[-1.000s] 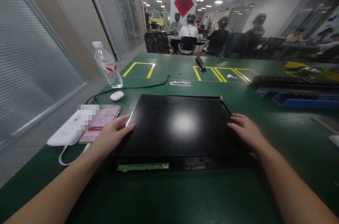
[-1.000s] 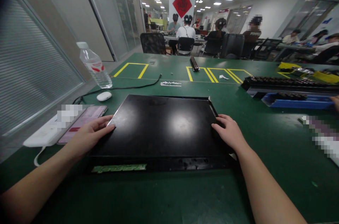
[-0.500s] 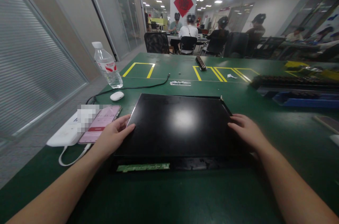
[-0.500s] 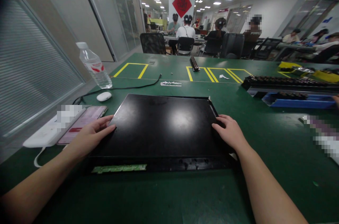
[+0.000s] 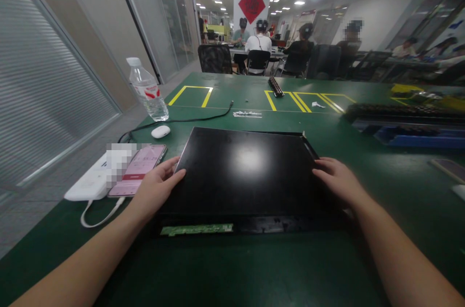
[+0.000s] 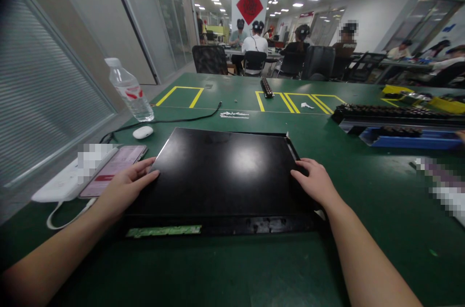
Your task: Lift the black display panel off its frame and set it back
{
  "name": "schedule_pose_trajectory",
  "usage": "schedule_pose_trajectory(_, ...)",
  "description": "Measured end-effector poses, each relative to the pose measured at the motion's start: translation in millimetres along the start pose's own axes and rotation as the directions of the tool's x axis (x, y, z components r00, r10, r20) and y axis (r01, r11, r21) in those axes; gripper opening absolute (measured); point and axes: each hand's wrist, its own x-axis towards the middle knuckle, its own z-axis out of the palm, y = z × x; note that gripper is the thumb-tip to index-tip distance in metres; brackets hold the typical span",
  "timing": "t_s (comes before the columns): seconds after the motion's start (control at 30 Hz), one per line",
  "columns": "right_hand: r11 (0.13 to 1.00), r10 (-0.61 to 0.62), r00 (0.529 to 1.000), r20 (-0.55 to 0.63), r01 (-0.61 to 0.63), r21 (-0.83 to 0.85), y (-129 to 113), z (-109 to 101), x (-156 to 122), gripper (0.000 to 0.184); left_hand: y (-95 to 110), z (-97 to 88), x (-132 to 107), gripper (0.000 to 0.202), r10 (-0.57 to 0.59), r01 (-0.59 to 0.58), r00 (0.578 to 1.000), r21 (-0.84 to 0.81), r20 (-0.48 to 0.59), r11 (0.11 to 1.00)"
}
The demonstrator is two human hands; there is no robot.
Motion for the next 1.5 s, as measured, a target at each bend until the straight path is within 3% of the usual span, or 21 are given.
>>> schedule_pose_trajectory(0.4,0.999,0.031,1.000,0.003,-0.031,0.033,-2.0,-3.4,-0.6,0.040,11.2,0.9,-5.8,0.052,-0.061,0.062,0.998,-0.169,0.012,0.984)
schedule_pose_trajectory(0.6,0.999,0.012,1.000,-0.010,-0.011,0.045,2.1,-2.2,1.9,0.036,12.7,-3.2,-5.1,0.068,-0.118,0.140,0.989,-0.340,0.086,0.930)
schedule_pose_trajectory(0.9,0.997,0.010,1.000,-0.017,-0.008,0.074,4.8,-1.4,1.1,0.034,15.6,-5.3,-5.9,0.087,-0.193,0.223,0.974,-0.342,0.122,0.913)
schedule_pose_trajectory(1.13,0.996,0.025,1.000,-0.009,-0.024,0.083,2.6,-2.4,0.7,0.034,21.4,-2.7,-8.4,0.068,-0.250,0.274,0.961,-0.277,0.116,0.921)
schedule_pose_trajectory(1.5,0.994,0.006,1.000,-0.031,-0.003,0.109,4.2,-2.6,0.7,0.033,17.8,-1.1,-5.1,0.061,-0.288,0.327,0.943,-0.321,0.164,0.889)
